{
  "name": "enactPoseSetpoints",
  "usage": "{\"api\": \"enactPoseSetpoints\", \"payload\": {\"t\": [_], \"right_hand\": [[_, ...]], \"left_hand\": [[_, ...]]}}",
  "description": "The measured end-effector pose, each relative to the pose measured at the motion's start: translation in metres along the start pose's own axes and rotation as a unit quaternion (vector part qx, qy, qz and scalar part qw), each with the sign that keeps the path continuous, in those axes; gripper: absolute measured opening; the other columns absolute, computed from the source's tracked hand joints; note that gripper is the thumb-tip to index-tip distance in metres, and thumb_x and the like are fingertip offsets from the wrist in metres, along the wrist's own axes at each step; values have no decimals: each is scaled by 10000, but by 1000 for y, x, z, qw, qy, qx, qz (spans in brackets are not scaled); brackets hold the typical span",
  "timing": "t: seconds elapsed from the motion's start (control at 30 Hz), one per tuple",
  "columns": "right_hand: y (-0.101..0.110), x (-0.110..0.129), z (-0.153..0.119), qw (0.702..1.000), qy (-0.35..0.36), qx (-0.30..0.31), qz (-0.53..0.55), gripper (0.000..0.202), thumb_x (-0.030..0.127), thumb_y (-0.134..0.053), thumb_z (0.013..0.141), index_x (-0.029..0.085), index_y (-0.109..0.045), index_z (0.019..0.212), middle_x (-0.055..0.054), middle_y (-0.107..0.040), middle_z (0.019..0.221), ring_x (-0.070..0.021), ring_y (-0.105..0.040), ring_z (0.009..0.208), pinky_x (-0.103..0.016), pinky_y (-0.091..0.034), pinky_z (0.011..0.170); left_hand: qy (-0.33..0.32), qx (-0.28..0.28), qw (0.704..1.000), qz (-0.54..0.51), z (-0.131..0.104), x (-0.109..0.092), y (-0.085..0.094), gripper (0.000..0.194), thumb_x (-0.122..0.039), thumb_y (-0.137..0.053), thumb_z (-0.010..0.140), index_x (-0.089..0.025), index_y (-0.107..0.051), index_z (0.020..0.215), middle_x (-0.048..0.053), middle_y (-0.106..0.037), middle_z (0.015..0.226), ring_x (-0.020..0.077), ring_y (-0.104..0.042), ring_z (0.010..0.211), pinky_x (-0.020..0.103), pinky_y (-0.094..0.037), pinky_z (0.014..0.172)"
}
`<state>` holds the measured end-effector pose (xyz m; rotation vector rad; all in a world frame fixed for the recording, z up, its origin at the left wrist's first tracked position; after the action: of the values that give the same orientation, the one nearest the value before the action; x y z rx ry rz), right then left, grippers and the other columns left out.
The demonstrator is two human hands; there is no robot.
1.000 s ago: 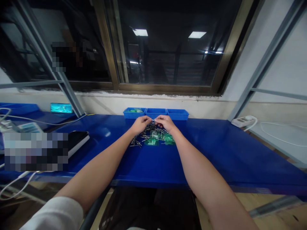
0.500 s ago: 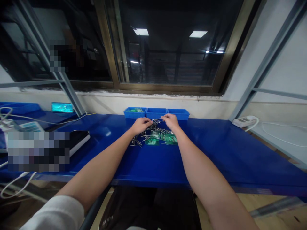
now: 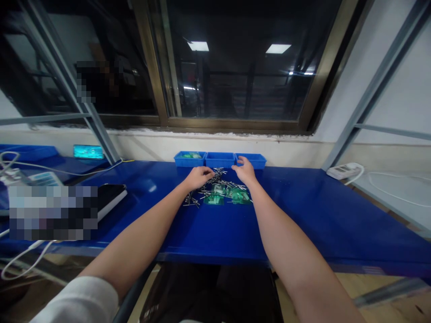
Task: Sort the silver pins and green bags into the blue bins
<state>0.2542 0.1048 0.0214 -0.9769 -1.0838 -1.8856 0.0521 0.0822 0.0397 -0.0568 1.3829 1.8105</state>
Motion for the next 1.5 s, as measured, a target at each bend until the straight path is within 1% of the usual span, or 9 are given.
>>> {"api": "enactPoseSetpoints", "payload": {"t": [0.1, 0.23, 0.4, 0.73, 0.83, 0.93, 1.07, 1.33, 1.5], "right_hand": [[-9, 8, -4, 996, 37, 26, -79, 499, 256, -619, 666, 152, -530, 1146, -95, -623, 1073, -139, -608, 724, -297, -501, 682], [-30, 20, -18, 971, 92, 111, -191, 369, 303, -628, 680, 147, -631, 1014, -81, -674, 938, -167, -615, 782, -301, -465, 777], [-52, 26, -33, 935, 119, 199, -269, 321, 378, -603, 704, 175, -685, 938, -76, -673, 991, -209, -605, 910, -286, -440, 790], [-64, 36, -41, 924, 152, 222, -270, 196, 307, -561, 730, 189, -711, 775, -35, -700, 786, -160, -614, 721, -239, -433, 673], [-46, 31, -27, 945, 131, 147, -261, 222, 279, -528, 745, 192, -704, 849, -43, -700, 855, -173, -621, 800, -244, -445, 726], [-5, 15, -7, 960, 83, 18, -268, 319, 138, -470, 723, 177, -681, 959, -59, -686, 960, -177, -611, 914, -251, -432, 830], [39, -20, 7, 961, -11, -60, -269, 406, 80, -456, 680, 147, -653, 1028, -76, -682, 965, -171, -614, 931, -242, -438, 858], [34, -39, 2, 925, -51, 13, -376, 438, 144, -535, 690, 220, -628, 1111, -104, -635, 1081, -252, -478, 1150, -358, -397, 945], [31, -36, 1, 915, -69, 33, -396, 271, 209, -582, 704, 167, -697, 946, -157, -657, 990, -267, -588, 992, -350, -458, 832]], "left_hand": [[-1, -4, 1000, 11, 1, 1, 0, 284, -390, -483, 799, -209, -687, 878, 22, -685, 912, 185, -604, 847, 263, -435, 783], [4, -1, 999, 42, 1, 2, 0, 274, -383, -482, 794, -211, -683, 869, 23, -686, 902, 186, -606, 839, 258, -439, 754], [0, -1, 996, 91, 0, 1, 0, 248, -346, -488, 785, -218, -679, 879, 27, -683, 923, 186, -603, 859, 260, -434, 761], [-4, 20, 995, 101, -1, 2, -6, 235, -355, -503, 778, -228, -677, 870, 25, -689, 909, 194, -608, 859, 277, -433, 771], [-4, 22, 995, 99, -1, 1, -6, 232, -350, -506, 775, -231, -678, 875, 23, -688, 916, 197, -609, 863, 280, -438, 771], [7, 23, 995, 94, -1, 3, -4, 231, -343, -511, 768, -228, -679, 877, 27, -685, 922, 197, -606, 872, 273, -442, 759], [9, 22, 995, 95, 0, 4, -3, 244, -351, -501, 771, -225, -677, 884, 30, -681, 931, 199, -601, 880, 275, -440, 764], [13, 24, 995, 97, -1, 4, -1, 250, -356, -491, 781, -225, -674, 890, 32, -676, 958, 203, -592, 913, 288, -434, 803], [11, 26, 995, 100, 0, 4, -2, 248, -350, -496, 777, -224, -675, 894, 38, -676, 957, 204, -591, 908, 289, -434, 798]]}}
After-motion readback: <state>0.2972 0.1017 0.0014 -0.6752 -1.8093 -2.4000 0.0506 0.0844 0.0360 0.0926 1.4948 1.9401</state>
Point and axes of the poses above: each hand's wrist, its own z-axis towards the middle knuckle, its own y-axis out of the back of the hand, x = y × z, the point moved 9 cm from there along z, towards the middle knuckle
